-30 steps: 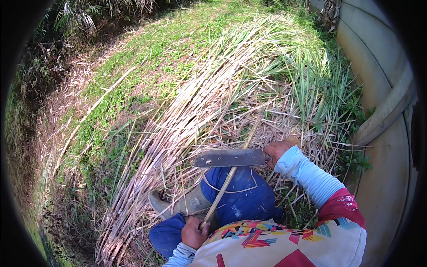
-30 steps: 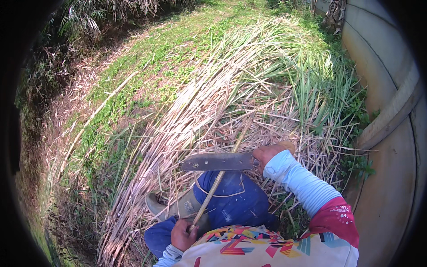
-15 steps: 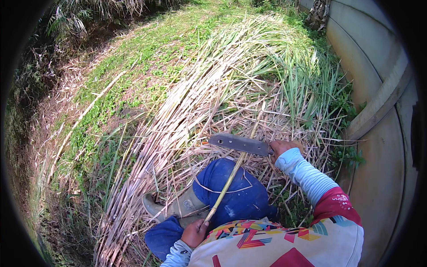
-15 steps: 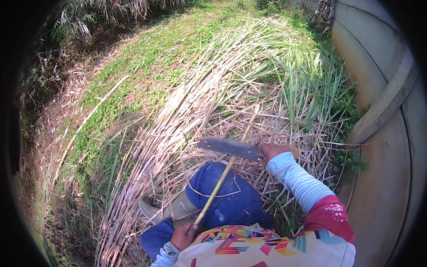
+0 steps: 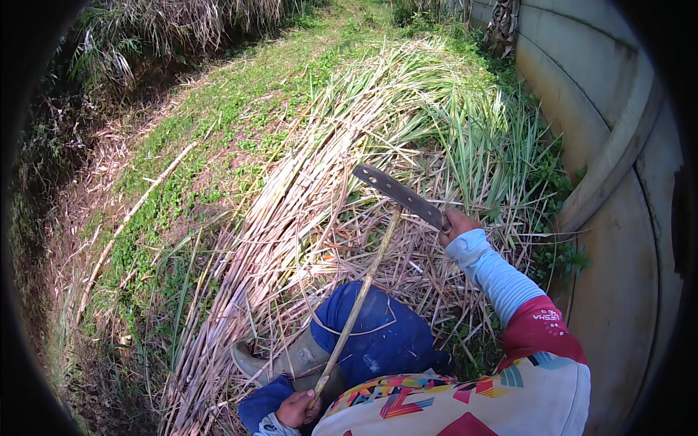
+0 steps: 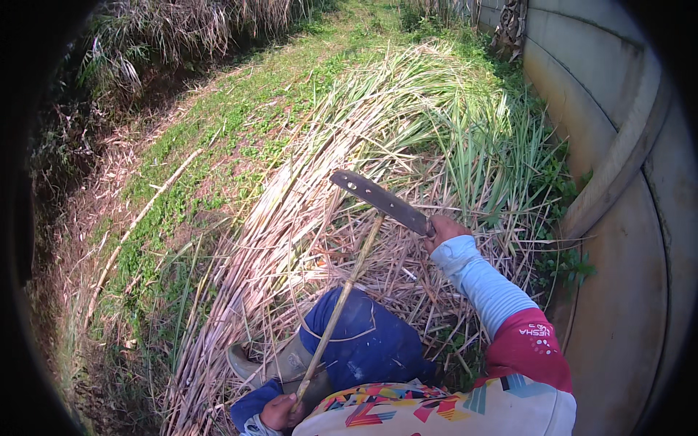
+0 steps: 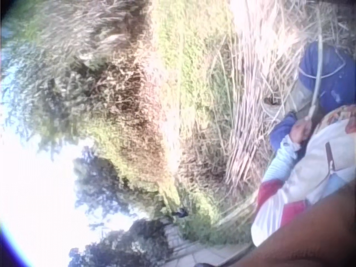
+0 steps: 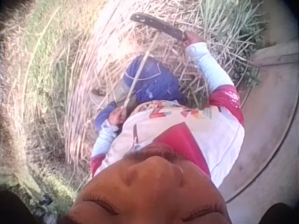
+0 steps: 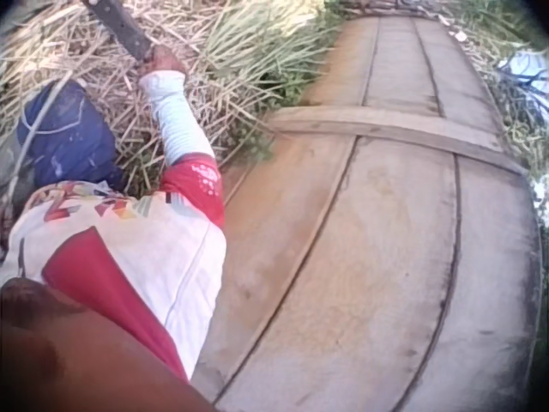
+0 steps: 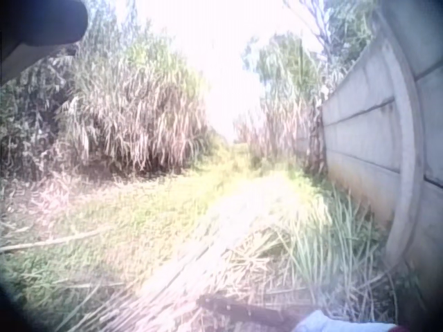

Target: The person sits on the ground and uses a machete to strip the outer layers and cut long plant stalks. They gather the processed stalks into a pile and occasionally inspect the material by hand.

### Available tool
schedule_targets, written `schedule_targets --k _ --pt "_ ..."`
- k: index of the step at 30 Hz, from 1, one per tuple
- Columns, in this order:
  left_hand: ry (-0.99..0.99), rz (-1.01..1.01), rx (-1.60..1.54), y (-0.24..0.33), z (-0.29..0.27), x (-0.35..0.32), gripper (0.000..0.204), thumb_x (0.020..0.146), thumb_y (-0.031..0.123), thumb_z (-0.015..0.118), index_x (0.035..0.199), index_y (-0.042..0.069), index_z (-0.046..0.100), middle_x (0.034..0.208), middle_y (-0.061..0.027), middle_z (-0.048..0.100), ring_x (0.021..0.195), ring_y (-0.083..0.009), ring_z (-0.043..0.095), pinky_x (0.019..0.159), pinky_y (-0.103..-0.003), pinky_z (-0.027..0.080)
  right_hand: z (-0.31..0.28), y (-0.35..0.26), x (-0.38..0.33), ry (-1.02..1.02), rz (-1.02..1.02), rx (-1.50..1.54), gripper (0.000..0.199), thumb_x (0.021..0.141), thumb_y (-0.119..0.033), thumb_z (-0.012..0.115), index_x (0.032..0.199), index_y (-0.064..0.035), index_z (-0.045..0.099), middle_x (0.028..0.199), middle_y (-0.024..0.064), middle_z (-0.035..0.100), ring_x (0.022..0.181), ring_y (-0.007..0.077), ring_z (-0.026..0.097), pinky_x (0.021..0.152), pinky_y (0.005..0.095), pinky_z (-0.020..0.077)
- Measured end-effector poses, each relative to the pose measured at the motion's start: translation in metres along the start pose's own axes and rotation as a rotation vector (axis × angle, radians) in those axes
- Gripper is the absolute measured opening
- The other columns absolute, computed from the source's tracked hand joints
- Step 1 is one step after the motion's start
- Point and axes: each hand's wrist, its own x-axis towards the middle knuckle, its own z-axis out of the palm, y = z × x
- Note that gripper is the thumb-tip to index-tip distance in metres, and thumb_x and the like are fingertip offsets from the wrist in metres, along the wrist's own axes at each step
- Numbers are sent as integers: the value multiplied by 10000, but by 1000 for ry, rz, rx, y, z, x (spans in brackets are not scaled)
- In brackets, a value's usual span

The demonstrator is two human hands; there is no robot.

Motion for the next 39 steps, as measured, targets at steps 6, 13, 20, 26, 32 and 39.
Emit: schedule_targets --k 6,13,20,26,32,39 --pt "165 101 33 10 25 -28 365 1026 337 416 729 133 477 576 28 410 441 -97 332 399 -246 248 7 -4 -7 -15 -284 -15 264 722 -154 721 933 -59 593 835 162 630 815 381 642 716 476 509" --pt "146 -10 -127 19 26 -35 369 1036 389 458 765 140 490 576 39 419 426 -76 325 372 -235 235 3 -10 2 19 -170 -15 282 719 -160 724 968 -90 613 892 170 658 849 378 648 755 482 507" --pt "162 -15 -64 18 31 -51 357 1037 366 471 763 139 505 569 51 407 429 -69 330 385 -226 239 3 17 41 -86 266 17 261 783 -207 696 968 -56 591 889 204 656 891 397 654 790 472 518" --pt "284 276 431 17 46 -51 348 1011 328 529 784 69 584 586 -6 495 492 -130 455 464 -298 338 75 124 53 -60 656 83 398 761 -280 663 1095 -63 668 942 216 693 876 340 690 790 411 536" --pt "535 399 932 20 61 -49 313 961 275 570 800 17 641 677 -203 558 618 -297 580 610 -448 437 114 72 -64 -212 673 222 407 750 -287 670 1082 -50 656 919 168 691 821 310 665 783 400 527" --pt "656 265 972 -3 47 -44 277 921 306 653 914 39 724 693 -178 640 592 -301 626 584 -386 479 154 51 -110 -509 715 130 529 700 -304 767 1145 -54 628 961 164 692 933 315 667 858 401 521"
